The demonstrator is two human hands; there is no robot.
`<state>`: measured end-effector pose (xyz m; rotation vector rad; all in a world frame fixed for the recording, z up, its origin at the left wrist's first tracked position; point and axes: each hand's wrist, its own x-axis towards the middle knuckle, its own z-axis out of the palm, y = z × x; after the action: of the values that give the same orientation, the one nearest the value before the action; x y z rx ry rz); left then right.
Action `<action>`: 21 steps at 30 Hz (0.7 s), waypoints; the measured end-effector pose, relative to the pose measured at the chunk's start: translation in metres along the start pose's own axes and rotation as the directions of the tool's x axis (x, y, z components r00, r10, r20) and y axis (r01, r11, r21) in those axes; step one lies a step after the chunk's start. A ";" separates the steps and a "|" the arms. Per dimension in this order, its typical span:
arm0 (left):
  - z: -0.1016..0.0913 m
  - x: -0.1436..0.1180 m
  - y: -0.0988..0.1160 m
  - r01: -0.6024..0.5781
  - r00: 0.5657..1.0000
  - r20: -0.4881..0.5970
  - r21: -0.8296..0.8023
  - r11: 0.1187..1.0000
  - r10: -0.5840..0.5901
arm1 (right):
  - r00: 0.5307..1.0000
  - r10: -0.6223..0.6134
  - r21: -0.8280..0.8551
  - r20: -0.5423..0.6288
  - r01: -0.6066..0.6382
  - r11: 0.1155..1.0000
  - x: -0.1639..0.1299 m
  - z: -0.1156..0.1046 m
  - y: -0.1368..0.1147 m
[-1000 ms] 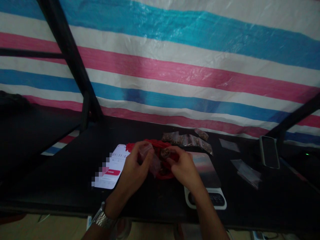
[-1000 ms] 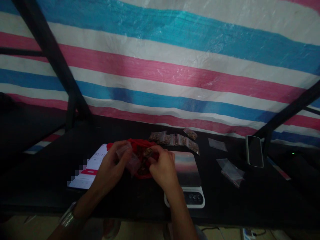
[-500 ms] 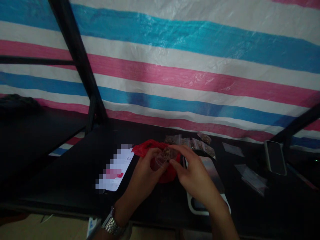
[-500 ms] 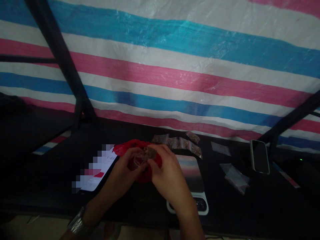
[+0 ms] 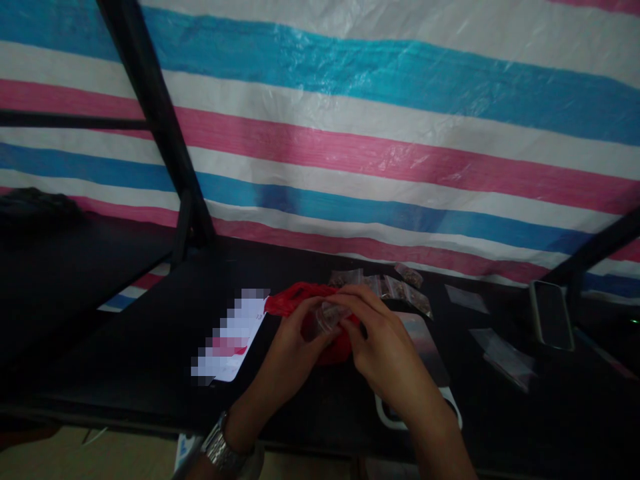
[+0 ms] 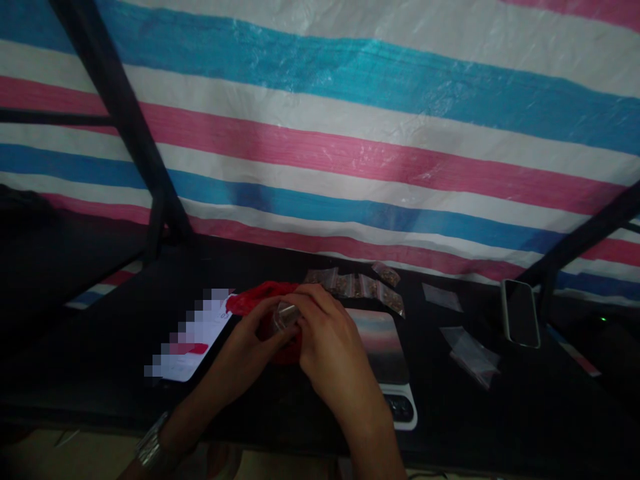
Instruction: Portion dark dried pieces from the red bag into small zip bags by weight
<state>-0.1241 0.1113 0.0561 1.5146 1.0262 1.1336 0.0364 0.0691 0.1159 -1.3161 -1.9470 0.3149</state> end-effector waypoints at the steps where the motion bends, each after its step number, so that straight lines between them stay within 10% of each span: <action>1: 0.000 0.000 0.001 0.012 1.000 -0.001 -0.004 1.000 -0.012 | 1.000 0.007 0.007 -0.008 -0.007 1.000 0.000 0.000 -0.001; 11: -0.009 -0.002 0.002 -0.022 0.998 -0.058 -0.014 1.000 0.021 | 0.982 0.108 0.072 -0.155 -0.098 0.993 0.009 0.004 0.003; 17: -0.019 0.000 0.000 0.038 0.966 -0.255 -0.020 0.999 -0.042 | 0.950 0.297 -0.280 0.096 -0.261 0.924 0.011 0.032 0.015; 21: -0.020 -0.001 0.010 0.026 0.945 -0.326 0.003 1.000 -0.024 | 0.923 0.380 -0.412 0.062 -0.323 0.852 0.013 0.036 0.015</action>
<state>-0.1426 0.1123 0.0677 1.3409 1.2672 1.3946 0.0190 0.0938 0.0886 -1.9775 -1.9414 0.1988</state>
